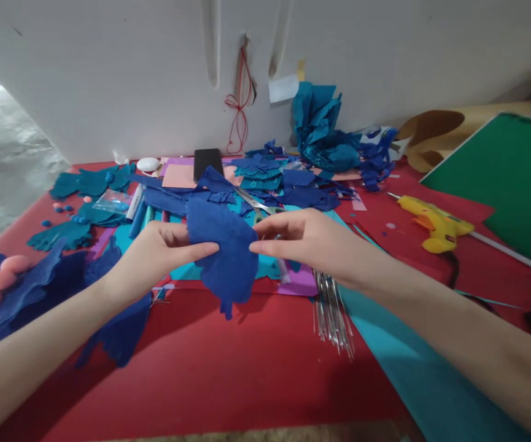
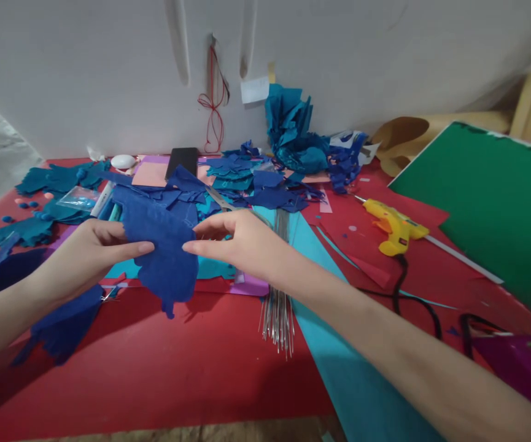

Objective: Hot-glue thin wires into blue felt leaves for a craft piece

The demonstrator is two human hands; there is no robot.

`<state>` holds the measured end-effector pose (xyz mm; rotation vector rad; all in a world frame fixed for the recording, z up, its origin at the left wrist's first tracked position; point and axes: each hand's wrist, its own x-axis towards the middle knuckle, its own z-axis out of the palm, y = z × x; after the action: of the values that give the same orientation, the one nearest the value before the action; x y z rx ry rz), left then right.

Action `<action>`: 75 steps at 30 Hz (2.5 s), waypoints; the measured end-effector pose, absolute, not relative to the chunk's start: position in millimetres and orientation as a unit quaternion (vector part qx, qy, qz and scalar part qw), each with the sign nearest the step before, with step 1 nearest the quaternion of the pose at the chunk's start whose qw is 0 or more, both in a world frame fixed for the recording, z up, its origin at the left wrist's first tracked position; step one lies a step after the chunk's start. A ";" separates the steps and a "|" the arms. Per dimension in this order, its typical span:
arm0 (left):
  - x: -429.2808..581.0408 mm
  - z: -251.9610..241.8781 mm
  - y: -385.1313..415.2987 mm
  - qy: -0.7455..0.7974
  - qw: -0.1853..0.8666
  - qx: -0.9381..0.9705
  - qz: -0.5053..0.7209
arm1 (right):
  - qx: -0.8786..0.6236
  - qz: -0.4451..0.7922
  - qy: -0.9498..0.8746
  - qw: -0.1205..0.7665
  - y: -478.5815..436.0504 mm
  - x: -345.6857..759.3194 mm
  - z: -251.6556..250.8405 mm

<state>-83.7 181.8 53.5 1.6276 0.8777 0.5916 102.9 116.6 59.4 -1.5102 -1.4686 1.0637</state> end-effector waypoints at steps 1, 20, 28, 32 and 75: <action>-83.4 52.8 182.0 0.374 0.566 0.691 0.250 | -0.592 0.432 -0.559 0.388 118.0 100.3 57.7; -83.8 48.9 181.2 0.376 0.609 0.648 0.260 | -0.583 0.466 -0.548 0.378 120.3 90.2 55.4; -82.8 51.2 177.7 0.390 0.628 0.617 0.270 | -0.557 0.511 -0.554 0.348 120.1 88.3 55.2; -81.4 48.4 176.7 0.398 0.641 0.591 0.286 | -0.567 0.510 -0.522 0.382 120.1 87.4 57.3; -75.1 29.6 162.1 0.406 0.681 0.583 0.178 | -0.554 0.490 -0.470 0.483 117.4 93.5 45.3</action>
<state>-75.1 162.1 29.6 1.3091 0.9104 0.3994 93.5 117.4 45.3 -1.3493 -1.1447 1.1934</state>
